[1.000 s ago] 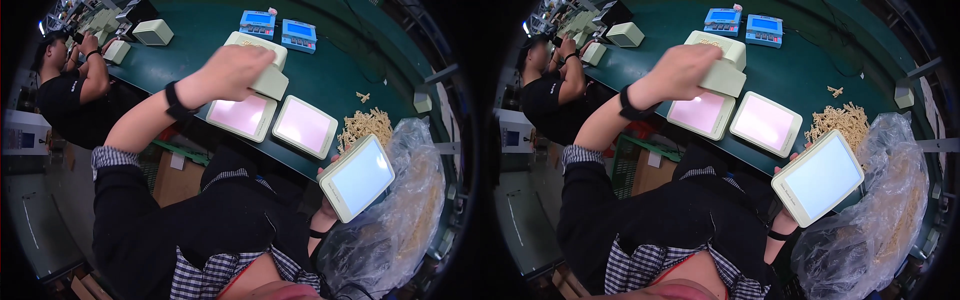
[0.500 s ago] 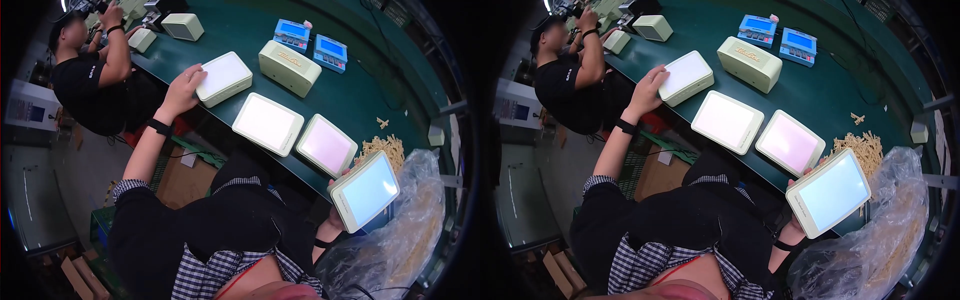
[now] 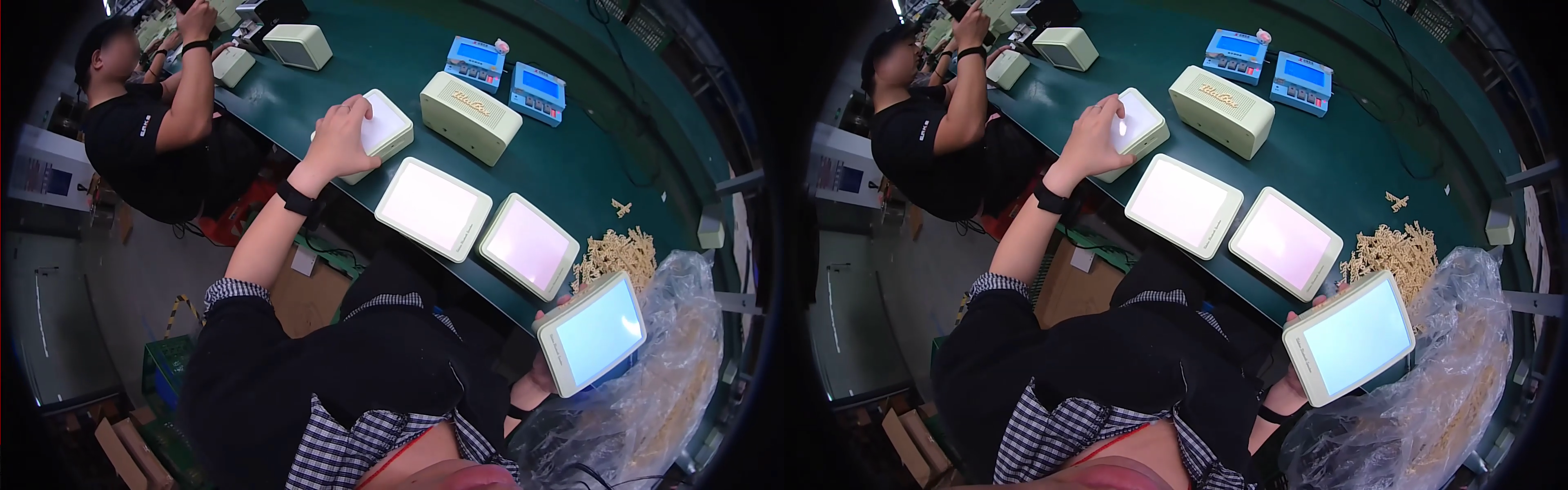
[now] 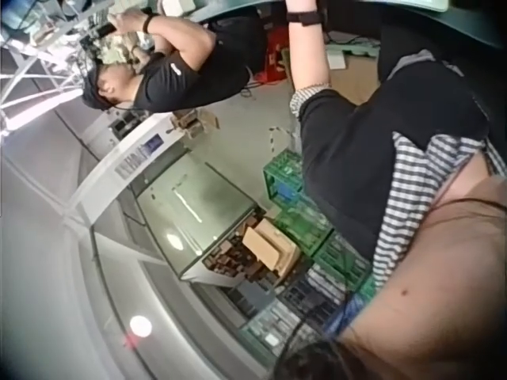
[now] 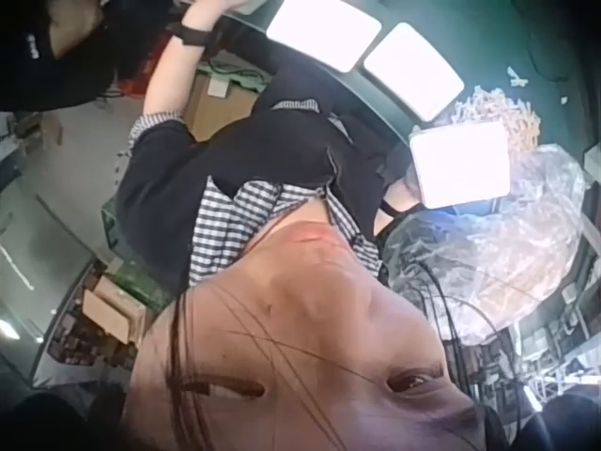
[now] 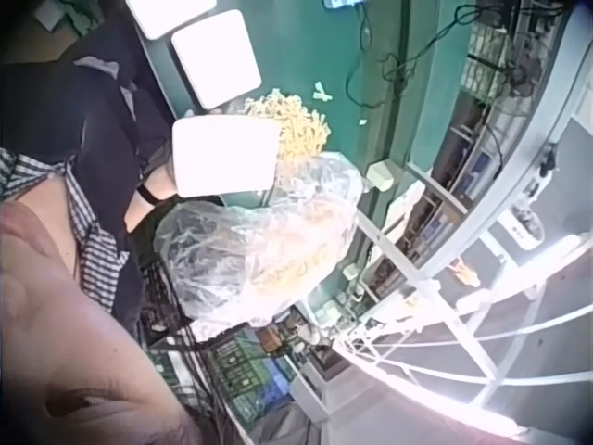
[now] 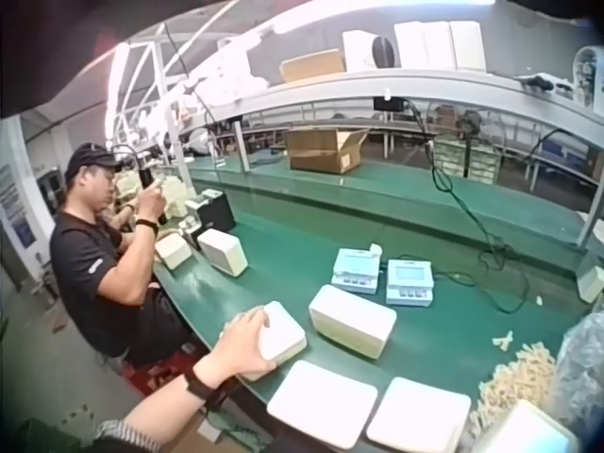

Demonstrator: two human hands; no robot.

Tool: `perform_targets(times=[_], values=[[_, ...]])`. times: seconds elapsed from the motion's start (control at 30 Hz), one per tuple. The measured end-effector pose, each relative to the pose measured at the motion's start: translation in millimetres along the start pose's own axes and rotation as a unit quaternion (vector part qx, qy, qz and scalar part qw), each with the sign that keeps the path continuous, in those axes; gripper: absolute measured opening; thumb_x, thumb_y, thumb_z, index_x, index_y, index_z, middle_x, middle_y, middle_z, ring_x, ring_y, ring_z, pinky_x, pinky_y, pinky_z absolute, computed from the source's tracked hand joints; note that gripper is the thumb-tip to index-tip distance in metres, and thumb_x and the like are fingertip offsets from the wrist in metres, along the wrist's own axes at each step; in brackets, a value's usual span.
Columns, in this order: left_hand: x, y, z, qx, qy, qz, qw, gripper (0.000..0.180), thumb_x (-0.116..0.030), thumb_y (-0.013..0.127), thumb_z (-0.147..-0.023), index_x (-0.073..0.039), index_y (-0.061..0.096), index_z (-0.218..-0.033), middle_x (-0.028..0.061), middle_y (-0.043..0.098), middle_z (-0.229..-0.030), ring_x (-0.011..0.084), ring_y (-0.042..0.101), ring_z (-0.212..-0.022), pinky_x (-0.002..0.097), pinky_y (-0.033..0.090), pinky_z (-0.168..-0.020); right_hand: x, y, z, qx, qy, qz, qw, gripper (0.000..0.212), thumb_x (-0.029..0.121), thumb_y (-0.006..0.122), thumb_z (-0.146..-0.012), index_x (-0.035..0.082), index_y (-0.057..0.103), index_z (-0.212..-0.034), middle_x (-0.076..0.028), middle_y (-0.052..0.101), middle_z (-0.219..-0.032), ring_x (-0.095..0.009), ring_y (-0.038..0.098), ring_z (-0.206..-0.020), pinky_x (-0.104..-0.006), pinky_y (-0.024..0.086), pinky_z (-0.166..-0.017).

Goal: The person presses a gold logo onto the speaker grille, turns the speaker over to press the screen, and sets it aside. They repeat this process with several more speakers on the green work surface.

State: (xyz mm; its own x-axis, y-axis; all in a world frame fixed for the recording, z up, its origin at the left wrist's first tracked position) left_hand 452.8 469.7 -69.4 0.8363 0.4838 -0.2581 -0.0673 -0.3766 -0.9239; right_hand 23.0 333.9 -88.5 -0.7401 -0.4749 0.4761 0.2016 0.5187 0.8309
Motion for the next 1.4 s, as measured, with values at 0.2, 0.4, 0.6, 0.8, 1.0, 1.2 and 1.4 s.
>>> perform_targets(times=[0.2, 0.4, 0.6, 0.8, 1.0, 1.2, 1.4], values=[[-9.2, 1.7, 5.8, -0.005, -0.061, 0.018, 0.998, 0.065, -0.023, 0.078, -0.052, -0.012, 0.047, -0.107, 0.0134, 0.054, -0.121, 0.0383, 0.054, -0.105, 0.049, 0.044, -0.084, 1.7, -3.0, -0.5, -0.057, -0.056, -0.041, 0.996, 0.079, 0.055, 0.047, -0.094, 0.016, 0.015, -0.155, -0.026, 0.017, -0.155, -0.049, 0.035, -0.132, -0.0737, 0.038, -0.094], [-8.9, 1.4, 5.4, -0.011, -0.056, 0.005, 0.998, 0.065, -0.022, 0.079, -0.052, -0.013, 0.047, -0.108, 0.0147, 0.055, -0.121, 0.0389, 0.054, -0.105, 0.0494, 0.044, -0.083, 1.6, -2.6, -3.7, -0.116, -0.039, -0.04, 0.992, 0.078, 0.054, 0.048, -0.094, 0.015, 0.017, -0.154, -0.027, 0.022, -0.153, -0.047, 0.04, -0.128, -0.072, 0.04, -0.094], [-8.4, 3.3, 2.0, -0.001, -0.054, 0.009, 0.999, 0.065, -0.023, 0.079, -0.053, -0.013, 0.047, -0.109, 0.0161, 0.054, -0.123, 0.0391, 0.053, -0.107, 0.05, 0.044, -0.084, -2.1, -6.0, -1.5, -0.091, -0.053, -0.04, 0.994, 0.08, 0.055, 0.051, -0.093, 0.015, 0.018, -0.154, -0.026, 0.024, -0.152, -0.047, 0.041, -0.127, -0.0711, 0.04, -0.095], [-9.6, 3.2, 4.1, 0.002, -0.061, 0.01, 0.998, 0.065, -0.023, 0.079, -0.054, -0.013, 0.047, -0.109, 0.0163, 0.053, -0.124, 0.0393, 0.053, -0.108, 0.0509, 0.044, -0.084, 1.5, -7.1, -0.8, -0.079, -0.06, -0.016, 0.995, 0.08, 0.055, 0.051, -0.093, 0.016, 0.018, -0.154, -0.027, 0.023, -0.152, -0.048, 0.04, -0.128, -0.0712, 0.04, -0.095], [-10.9, 2.8, 3.6, 0.009, -0.057, -0.001, 0.998, 0.067, -0.023, 0.079, -0.054, -0.013, 0.047, -0.111, 0.0164, 0.052, -0.125, 0.0396, 0.053, -0.108, 0.0517, 0.044, -0.085, 2.2, -2.9, -0.8, -0.101, -0.062, -0.054, 0.991, 0.08, 0.055, 0.052, -0.093, 0.016, 0.018, -0.154, -0.028, 0.026, -0.149, -0.048, 0.042, -0.126, -0.0705, 0.042, -0.094], [-11.2, 3.4, 4.0, 0.023, -0.06, -0.015, 0.998, 0.07, -0.024, 0.08, -0.055, -0.014, 0.046, -0.115, 0.0172, 0.052, -0.127, 0.0399, 0.052, -0.111, 0.0528, 0.044, -0.088, 9.5, -11.9, 4.4, -0.076, -0.067, -0.074, 0.992, 0.081, 0.057, 0.05, -0.093, 0.016, 0.016, -0.154, -0.027, 0.024, -0.151, -0.05, 0.039, -0.129, -0.0713, 0.041, -0.094], [-22.7, -9.2, -6.5, 0.043, -0.032, 0.043, 0.998, 0.078, -0.026, 0.08, -0.06, -0.014, 0.045, -0.128, 0.0179, 0.049, -0.133, 0.037, 0.048, -0.125, 0.0573, 0.041, -0.096, 22.7, -24.5, 15.8, -0.055, -0.072, -0.081, 0.993, 0.082, 0.061, 0.042, -0.094, 0.017, 0.013, -0.155, -0.027, 0.014, -0.156, -0.05, 0.034, -0.134, -0.0726, 0.038, -0.097]])
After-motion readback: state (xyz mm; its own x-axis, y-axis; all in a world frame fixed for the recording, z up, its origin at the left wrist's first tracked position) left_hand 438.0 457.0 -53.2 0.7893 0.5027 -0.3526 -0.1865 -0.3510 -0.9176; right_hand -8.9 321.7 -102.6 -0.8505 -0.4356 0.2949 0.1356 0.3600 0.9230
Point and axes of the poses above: each hand's wrist, its own z-axis away from the middle knuckle, its own y-axis out of the palm, x = y × z, the point moved 1 cm from there along -z, towards the middle knuckle
